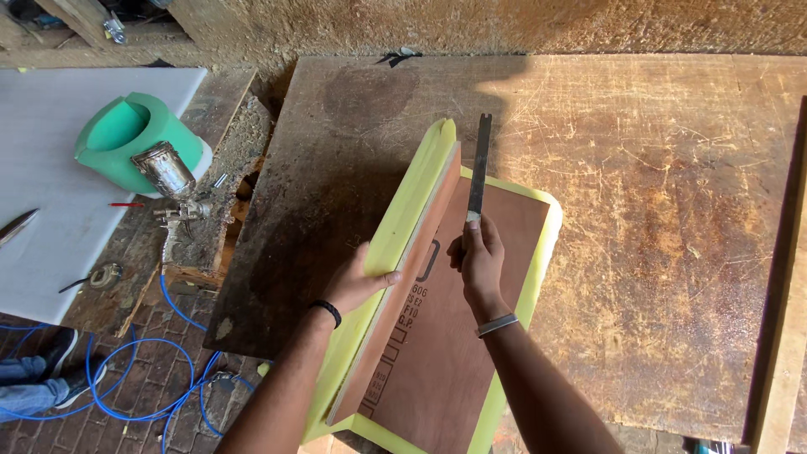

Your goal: The person applies adhesive to a foam cushion using a spray gun, then presses a wooden board onto the foam. They trim excess foam with a metal ruler and knife, then place the cushion into a chair frame and handle additional foam and fabric pieces.

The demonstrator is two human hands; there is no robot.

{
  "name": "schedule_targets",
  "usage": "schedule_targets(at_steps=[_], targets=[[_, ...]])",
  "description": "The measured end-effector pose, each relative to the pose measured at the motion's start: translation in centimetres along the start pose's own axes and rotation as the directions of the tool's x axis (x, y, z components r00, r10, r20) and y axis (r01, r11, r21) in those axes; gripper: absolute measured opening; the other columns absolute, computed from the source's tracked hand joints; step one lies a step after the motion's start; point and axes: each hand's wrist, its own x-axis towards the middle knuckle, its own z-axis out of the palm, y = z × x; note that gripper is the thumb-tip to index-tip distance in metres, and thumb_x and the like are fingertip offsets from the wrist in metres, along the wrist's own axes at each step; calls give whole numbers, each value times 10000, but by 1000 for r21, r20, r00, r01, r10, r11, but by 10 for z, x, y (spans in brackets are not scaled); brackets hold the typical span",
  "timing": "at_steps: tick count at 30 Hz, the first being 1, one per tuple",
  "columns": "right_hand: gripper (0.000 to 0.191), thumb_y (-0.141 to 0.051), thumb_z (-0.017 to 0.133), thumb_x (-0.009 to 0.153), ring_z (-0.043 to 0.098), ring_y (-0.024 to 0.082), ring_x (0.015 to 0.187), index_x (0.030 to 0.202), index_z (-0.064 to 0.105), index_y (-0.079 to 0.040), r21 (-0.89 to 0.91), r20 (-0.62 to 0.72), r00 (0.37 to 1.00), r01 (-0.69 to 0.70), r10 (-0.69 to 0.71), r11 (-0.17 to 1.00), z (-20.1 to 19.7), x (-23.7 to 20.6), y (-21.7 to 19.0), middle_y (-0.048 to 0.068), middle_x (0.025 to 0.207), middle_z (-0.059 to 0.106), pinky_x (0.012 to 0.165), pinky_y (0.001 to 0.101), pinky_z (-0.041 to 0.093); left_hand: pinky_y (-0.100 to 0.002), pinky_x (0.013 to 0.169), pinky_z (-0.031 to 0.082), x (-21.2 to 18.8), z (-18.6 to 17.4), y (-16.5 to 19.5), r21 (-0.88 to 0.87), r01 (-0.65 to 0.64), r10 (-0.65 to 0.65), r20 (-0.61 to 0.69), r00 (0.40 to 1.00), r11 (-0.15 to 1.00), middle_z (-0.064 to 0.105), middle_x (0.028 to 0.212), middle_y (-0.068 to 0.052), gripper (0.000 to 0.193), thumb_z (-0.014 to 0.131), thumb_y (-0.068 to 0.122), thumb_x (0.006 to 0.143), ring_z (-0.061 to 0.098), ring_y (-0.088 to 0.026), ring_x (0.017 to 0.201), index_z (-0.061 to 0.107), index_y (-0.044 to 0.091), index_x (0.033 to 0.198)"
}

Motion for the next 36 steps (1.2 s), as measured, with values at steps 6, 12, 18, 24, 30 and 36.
schedule_targets(at_steps=[6, 12, 18, 24, 30, 36], targets=[[554, -204, 503, 1075, 461, 51, 544, 1604, 386, -86, -6, 57, 992, 114, -113, 994, 28, 67, 18, -18, 722, 543, 509, 249, 452, -448, 1206, 337, 4, 7, -15, -39, 108, -111, -76, 991, 993, 360, 1621, -208, 1272, 812, 666, 658, 381, -320, 1495, 205, 85, 1613], [546, -207, 505, 1072, 481, 47, 547, 1593, 377, -107, -60, 30, 995, 97, -95, 994, 40, 120, 28, -12, 704, 540, 507, 249, 457, -472, 1210, 331, 1, 5, -13, -17, 70, -72, -98, 993, 997, 340, 1628, -224, 1253, 833, 638, 672, 347, -339, 1510, 214, 80, 1608], [569, -223, 513, 1084, 597, 36, 691, 1622, 340, -156, -395, 33, 982, 183, -185, 900, 47, 111, 23, 4, 881, 708, 643, 254, 528, -499, 1199, 331, 0, 3, -9, 14, 126, -125, -63, 990, 992, 287, 1650, -208, 1271, 769, 669, 649, 303, -341, 1521, 170, 122, 1628], [595, -232, 488, 1052, 655, 128, 778, 1620, 314, -201, -423, -7, 999, -38, 39, 905, 50, 4, 49, 100, 1008, 763, 720, 299, 537, -483, 1215, 295, -3, 0, -1, 69, 87, -85, -30, 996, 994, 243, 1662, -188, 1240, 766, 663, 704, 275, -325, 1529, 136, 124, 1626], [575, -211, 512, 1055, 659, 94, 807, 1603, 348, -149, -371, -27, 996, 67, -83, 926, 63, -57, 51, 75, 982, 764, 746, 267, 541, -405, 1240, 243, -7, -3, -14, -153, 2, 3, 36, 999, 988, 242, 1688, -155, 1049, 652, 577, 842, 260, -272, 1549, 154, 92, 1628], [585, -199, 535, 1043, 577, 76, 676, 1602, 365, -165, -382, -123, 991, 6, -58, 924, 79, -118, 71, 22, 832, 683, 653, 247, 504, -391, 1274, 154, 2, -2, -27, -248, -162, 192, 104, 976, 955, 147, 1717, -169, 924, 606, 445, 955, 146, -263, 1594, 114, 38, 1623]])
